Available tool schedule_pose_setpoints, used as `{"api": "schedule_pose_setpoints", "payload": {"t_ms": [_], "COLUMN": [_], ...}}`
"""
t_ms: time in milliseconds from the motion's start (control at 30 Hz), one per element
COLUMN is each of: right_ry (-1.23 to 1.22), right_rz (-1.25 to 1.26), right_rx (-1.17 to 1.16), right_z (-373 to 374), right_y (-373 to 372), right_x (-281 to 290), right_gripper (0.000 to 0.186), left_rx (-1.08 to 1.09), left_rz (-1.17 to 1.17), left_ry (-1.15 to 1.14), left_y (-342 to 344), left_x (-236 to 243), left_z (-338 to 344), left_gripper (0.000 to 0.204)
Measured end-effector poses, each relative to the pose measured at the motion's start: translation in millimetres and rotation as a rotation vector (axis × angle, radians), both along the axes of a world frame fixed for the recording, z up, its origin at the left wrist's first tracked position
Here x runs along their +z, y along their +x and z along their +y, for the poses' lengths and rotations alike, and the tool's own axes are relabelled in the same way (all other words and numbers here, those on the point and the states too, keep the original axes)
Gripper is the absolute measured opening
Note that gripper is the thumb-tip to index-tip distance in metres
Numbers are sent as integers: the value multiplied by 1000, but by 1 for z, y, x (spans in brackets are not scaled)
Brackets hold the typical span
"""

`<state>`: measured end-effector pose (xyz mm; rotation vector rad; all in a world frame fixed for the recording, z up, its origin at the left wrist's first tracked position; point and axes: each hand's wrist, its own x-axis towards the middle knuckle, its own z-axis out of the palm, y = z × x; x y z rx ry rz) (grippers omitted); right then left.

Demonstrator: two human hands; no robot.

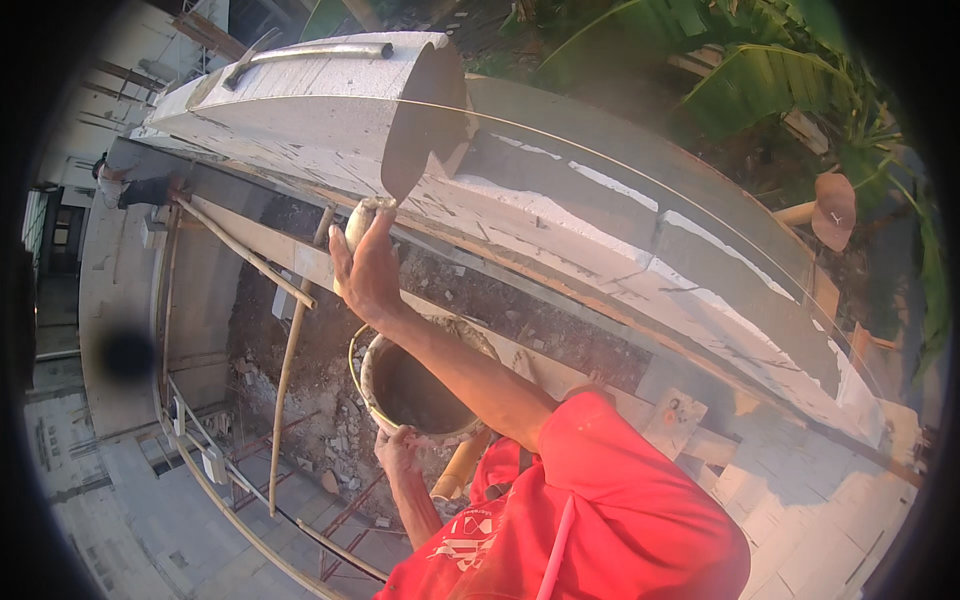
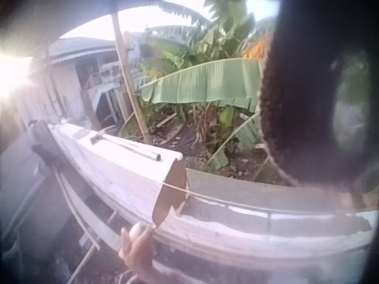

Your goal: The person applies cement mortar to a wall using a trowel, then places white blocks onto the mortar bed and taps them into position with a hammer. The person repeats this process along the wall.

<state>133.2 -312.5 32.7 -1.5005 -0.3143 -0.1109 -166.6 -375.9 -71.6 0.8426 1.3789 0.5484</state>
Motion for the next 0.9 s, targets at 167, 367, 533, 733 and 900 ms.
{"api": "schedule_pose_setpoints", "payload": {"t_ms": [167,367,533,733,900], "right_ry": [-128,-726,-1089,-1043,-1228], "right_rz": [206,418,452,414,791], "right_rx": [465,986,992,688,552], "right_z": [-112,-235,-219,-307,-435], "right_y": [-108,-76,-60,-29,-28], "right_x": [-53,-88,-158,-190,-251], "right_gripper": [62,62,66,41,28], "left_rx": [-23,-62,58,273,505], "left_rz": [46,63,21,-18,-89], "left_ry": [-6,4,-33,-120,-214], "left_y": [10,13,21,27,35], "left_x": [-1,-24,-73,-199,-362], "left_z": [9,0,-12,-22,-12], "left_gripper": [29,24,21,21,21]}}
